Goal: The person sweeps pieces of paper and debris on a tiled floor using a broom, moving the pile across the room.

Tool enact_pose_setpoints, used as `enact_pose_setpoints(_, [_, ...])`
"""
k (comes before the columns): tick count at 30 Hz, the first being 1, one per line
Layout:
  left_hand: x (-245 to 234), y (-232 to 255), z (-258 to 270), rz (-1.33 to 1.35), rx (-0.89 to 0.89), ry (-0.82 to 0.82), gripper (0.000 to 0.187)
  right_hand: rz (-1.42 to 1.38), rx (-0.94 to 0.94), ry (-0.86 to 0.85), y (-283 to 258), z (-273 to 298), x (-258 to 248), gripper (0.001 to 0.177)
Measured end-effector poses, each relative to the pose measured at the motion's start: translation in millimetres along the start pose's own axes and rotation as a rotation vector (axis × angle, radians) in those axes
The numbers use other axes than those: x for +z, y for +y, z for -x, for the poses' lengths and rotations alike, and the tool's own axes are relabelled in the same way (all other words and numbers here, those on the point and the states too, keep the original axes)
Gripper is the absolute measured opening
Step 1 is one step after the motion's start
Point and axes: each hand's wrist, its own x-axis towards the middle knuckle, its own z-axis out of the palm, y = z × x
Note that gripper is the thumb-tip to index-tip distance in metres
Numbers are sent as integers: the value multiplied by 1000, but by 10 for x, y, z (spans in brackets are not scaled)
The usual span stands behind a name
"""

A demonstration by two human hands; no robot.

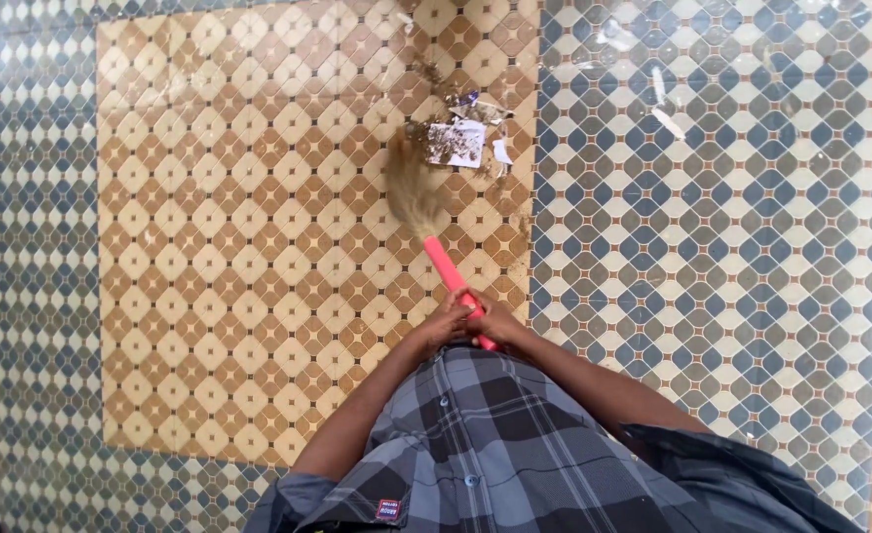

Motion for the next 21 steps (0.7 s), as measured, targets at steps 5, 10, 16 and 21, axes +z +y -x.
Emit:
enact_pose_setpoints(5, [-40, 166, -8, 1, 34, 223, 66, 6, 60, -65, -28, -600, 49, 90])
enact_pose_setpoints(10, [-389, 12, -301, -19, 1, 226, 53, -143, 12, -92, 403, -1269, 128, 72])
enact_pose_setpoints(16, [-370, -78, -809, 14, -82, -8, 41, -310, 47, 68, 582, -1131, -163, 46])
enact_pose_setpoints(21, [-170, 37, -991, -65, -77, -233, 39, -371, 37, 217, 496, -977, -348, 56])
